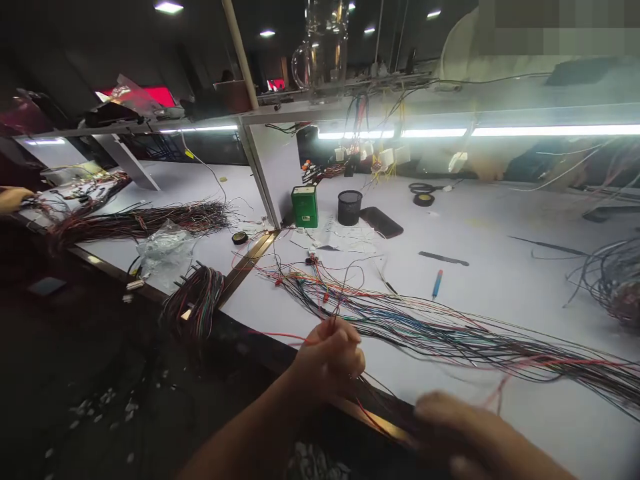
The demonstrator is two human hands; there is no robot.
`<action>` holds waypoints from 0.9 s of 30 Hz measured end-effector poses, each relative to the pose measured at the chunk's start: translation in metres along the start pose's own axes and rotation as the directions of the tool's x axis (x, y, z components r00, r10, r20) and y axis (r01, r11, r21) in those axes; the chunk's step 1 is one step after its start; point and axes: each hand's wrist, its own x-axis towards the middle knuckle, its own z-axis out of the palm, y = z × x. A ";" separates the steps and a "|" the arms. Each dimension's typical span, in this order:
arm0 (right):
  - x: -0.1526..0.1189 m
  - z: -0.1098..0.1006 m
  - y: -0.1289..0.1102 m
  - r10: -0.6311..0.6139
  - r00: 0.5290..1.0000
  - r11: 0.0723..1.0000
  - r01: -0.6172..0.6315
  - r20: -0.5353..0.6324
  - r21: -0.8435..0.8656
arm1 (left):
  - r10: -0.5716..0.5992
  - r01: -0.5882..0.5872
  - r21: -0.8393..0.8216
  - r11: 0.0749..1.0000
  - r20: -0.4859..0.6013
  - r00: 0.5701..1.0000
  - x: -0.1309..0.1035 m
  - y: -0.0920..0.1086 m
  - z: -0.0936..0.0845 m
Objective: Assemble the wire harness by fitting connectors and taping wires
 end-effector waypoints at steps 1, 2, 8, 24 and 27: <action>0.006 -0.006 0.005 0.056 0.997 0.998 -0.056 -0.053 -0.014 | 0.024 -0.025 0.019 1.000 0.047 0.999 -0.005 0.001 -0.004; 0.014 -0.009 0.010 0.110 0.986 0.992 -0.117 -0.124 -0.053 | 0.043 -0.044 0.009 0.999 0.079 0.996 -0.010 0.001 -0.007; 0.074 -0.011 0.031 0.016 0.988 0.868 -0.091 -0.156 -0.487 | 0.108 -0.122 -0.077 0.990 -0.160 0.981 -0.030 -0.008 -0.005; 0.049 0.006 -0.041 0.199 0.979 0.980 -0.198 -0.045 0.028 | 0.123 -0.160 -0.057 0.985 -0.411 0.903 0.026 -0.033 0.015; 0.085 0.004 -0.050 0.235 0.971 0.970 -0.232 -0.041 0.067 | 0.283 -0.199 0.292 0.935 -0.278 0.918 0.041 -0.021 0.014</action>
